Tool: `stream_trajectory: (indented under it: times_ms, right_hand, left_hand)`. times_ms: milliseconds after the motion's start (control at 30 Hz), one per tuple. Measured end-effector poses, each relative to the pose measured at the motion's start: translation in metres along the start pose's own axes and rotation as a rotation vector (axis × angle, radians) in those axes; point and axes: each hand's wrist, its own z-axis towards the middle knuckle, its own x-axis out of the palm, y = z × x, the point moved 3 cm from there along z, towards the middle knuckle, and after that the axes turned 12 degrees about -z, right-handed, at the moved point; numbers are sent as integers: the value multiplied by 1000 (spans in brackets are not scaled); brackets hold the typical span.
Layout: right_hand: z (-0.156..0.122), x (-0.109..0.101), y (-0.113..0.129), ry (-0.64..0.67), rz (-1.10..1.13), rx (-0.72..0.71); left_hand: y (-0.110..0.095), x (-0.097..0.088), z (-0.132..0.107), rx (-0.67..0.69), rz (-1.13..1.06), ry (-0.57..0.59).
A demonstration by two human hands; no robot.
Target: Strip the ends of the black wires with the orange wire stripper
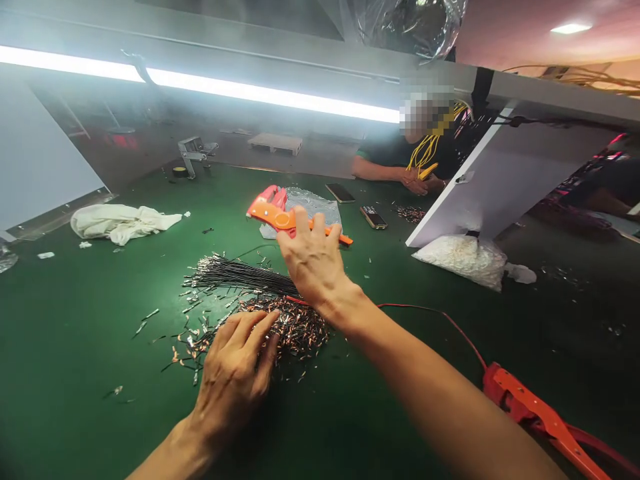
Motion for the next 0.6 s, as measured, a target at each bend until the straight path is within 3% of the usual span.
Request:
stream_trajectory:
  times_ms: [133, 267, 433, 600]
  right_hand:
    - [13, -25, -23, -130, 38, 147]
    - [8, -35, -27, -48, 155, 188]
    - [-36, -32, -5, 61, 276, 4]
    - [-85, -40, 13, 78, 407, -11]
  left_hand:
    - [1, 2, -1, 0, 7, 13]
    - [3, -1, 0, -3, -31, -5]
    - [8, -10, 3, -130, -232, -45]
    - [9, -12, 2, -370, -637, -28]
